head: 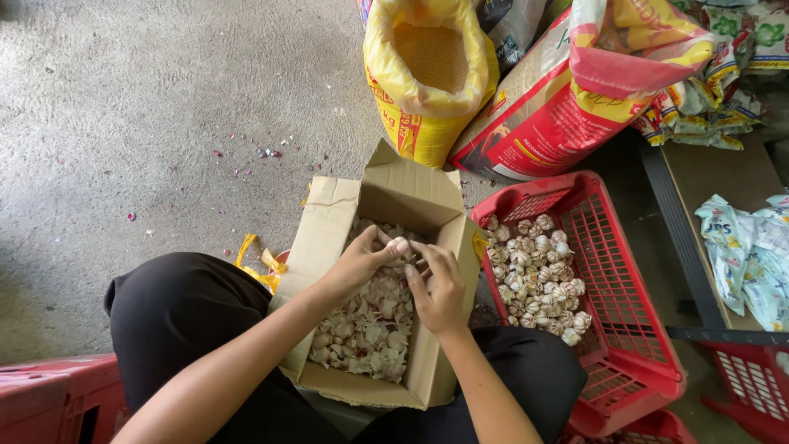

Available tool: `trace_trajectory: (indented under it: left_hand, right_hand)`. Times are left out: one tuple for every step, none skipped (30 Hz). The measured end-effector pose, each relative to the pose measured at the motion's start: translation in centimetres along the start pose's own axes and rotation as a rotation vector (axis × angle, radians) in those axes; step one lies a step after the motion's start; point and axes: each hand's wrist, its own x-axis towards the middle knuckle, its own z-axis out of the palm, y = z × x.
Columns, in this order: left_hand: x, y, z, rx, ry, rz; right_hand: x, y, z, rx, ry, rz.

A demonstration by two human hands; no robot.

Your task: Peeling garlic bulbs and placing the cloves into a cardboard box.

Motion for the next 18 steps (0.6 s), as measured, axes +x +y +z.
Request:
trace_trajectory:
  left_hand:
    - [-0.4, 0.0, 0.2, 0.000, -0.001, -0.003]
    - [-0.7, 0.0, 0.4, 0.024, -0.003, -0.002]
    - [-1.0, 0.0, 0.6, 0.048, -0.005, -0.002]
    - [-1.3, 0.4, 0.7, 0.047, -0.005, -0.003]
    - [-1.7, 0.7, 0.8, 0.028, -0.021, 0.016]
    - [-2.0, 1.1, 1.0, 0.011, -0.039, 0.034]
    - [-1.7, 0.7, 0.8, 0.011, -0.041, 0.032]
    - [-1.5, 0.4, 0.6, 0.004, -0.068, 0.060]
    - [-1.2, 0.1, 0.4, -0.003, -0.095, 0.089]
    - [-1.4, 0.1, 0.6, -0.002, -0.096, 0.088]
    - [-1.6, 0.2, 0.8, 0.006, -0.097, 0.103]
    - [-1.7, 0.1, 1.0, 0.012, -0.099, 0.117]
    - [-1.8, 0.2, 1.0, 0.013, -0.102, 0.115]
    - [-1.8, 0.2, 0.9, 0.023, -0.097, 0.137]
    - [-1.8, 0.3, 0.9, 0.032, -0.092, 0.160]
    - [-1.7, 0.3, 0.9, 0.034, -0.098, 0.163]
    - [-1.7, 0.3, 0.8, 0.066, -0.086, 0.154]
    - [-1.4, 0.5, 0.8, 0.099, -0.075, 0.150]
  right_hand:
    - [0.1, -0.2, 0.1, -0.001, -0.001, 0.003]
    - [0.2, -0.3, 0.2, -0.028, 0.029, -0.046]
    - [0.4, -0.5, 0.3, -0.056, 0.059, -0.095]
    - [0.4, -0.6, 0.3, -0.056, 0.058, -0.095]
    - [0.5, -0.8, 0.2, -0.078, 0.080, -0.107]
    - [0.6, -0.9, 0.1, -0.101, 0.104, -0.117]
    - [0.4, -0.2, 0.3, -0.102, 0.104, -0.114]
    - [0.2, 0.4, 0.4, -0.115, 0.128, -0.112]
    - [0.0, 1.1, 0.6, -0.128, 0.153, -0.109]
    - [0.3, 0.7, 0.4, -0.128, 0.154, -0.108]
    - [0.5, 0.2, 0.2, -0.137, 0.177, -0.090]
    - [0.7, -0.3, -0.1, -0.148, 0.201, -0.070]
    - [0.5, 0.0, 0.0, -0.150, 0.203, -0.068]
    - [0.5, 0.3, 0.1, -0.156, 0.207, -0.059]
    - [0.4, 0.5, 0.1, -0.162, 0.211, -0.049]
    - [0.5, 0.3, 0.0, -0.166, 0.217, -0.051]
    - [0.5, 0.0, -0.2, -0.166, 0.205, -0.023]
    - [0.9, -0.2, -0.4, -0.167, 0.197, 0.001]
